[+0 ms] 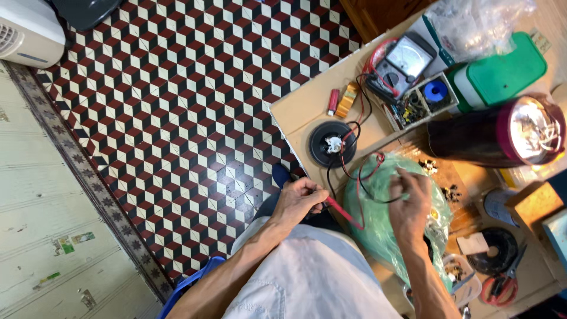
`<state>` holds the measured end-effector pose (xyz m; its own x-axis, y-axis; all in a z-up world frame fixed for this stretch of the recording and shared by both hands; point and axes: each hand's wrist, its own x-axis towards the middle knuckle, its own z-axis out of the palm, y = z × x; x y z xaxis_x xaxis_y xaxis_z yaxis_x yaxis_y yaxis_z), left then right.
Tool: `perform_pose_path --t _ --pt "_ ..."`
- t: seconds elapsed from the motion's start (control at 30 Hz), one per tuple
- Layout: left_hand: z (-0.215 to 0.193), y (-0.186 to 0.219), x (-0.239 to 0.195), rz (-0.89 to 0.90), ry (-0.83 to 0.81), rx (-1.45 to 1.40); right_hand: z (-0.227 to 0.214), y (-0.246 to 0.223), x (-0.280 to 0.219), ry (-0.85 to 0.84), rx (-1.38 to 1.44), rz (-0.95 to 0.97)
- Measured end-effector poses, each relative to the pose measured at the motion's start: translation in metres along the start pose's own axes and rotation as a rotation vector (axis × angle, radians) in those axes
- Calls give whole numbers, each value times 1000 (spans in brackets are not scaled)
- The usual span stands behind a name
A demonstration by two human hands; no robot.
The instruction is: The person tests a small motor with a multimeter, then uses a file to smooth the contacts on several metal commutators. The person handles the motor, multimeter probes, and metal parts on a cluttered workbench.
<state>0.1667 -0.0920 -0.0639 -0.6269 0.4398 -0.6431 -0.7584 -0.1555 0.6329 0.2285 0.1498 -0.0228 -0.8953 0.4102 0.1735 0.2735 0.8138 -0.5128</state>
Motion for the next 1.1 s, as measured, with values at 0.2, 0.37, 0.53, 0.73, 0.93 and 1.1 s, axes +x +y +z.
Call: perform_pose_path --t 0.2,0.37,0.53,0.73,0.93,1.1 --pt "-23 4 2 -49 44 21 36 -3 42 21 539 220" --pt "-29 1 -2 -39 62 89 105 -9 64 -159 497 23" --pt "-35 2 -4 5 77 25 152 3 70 -298 638 228" --pt "-32 -1 -1 -7 86 -8 173 24 60 -319 591 250" --pt "-32 3 1 -37 79 21 178 29 52 -295 614 165" --pt "-33 2 1 -37 68 21 176 21 61 -347 511 248"
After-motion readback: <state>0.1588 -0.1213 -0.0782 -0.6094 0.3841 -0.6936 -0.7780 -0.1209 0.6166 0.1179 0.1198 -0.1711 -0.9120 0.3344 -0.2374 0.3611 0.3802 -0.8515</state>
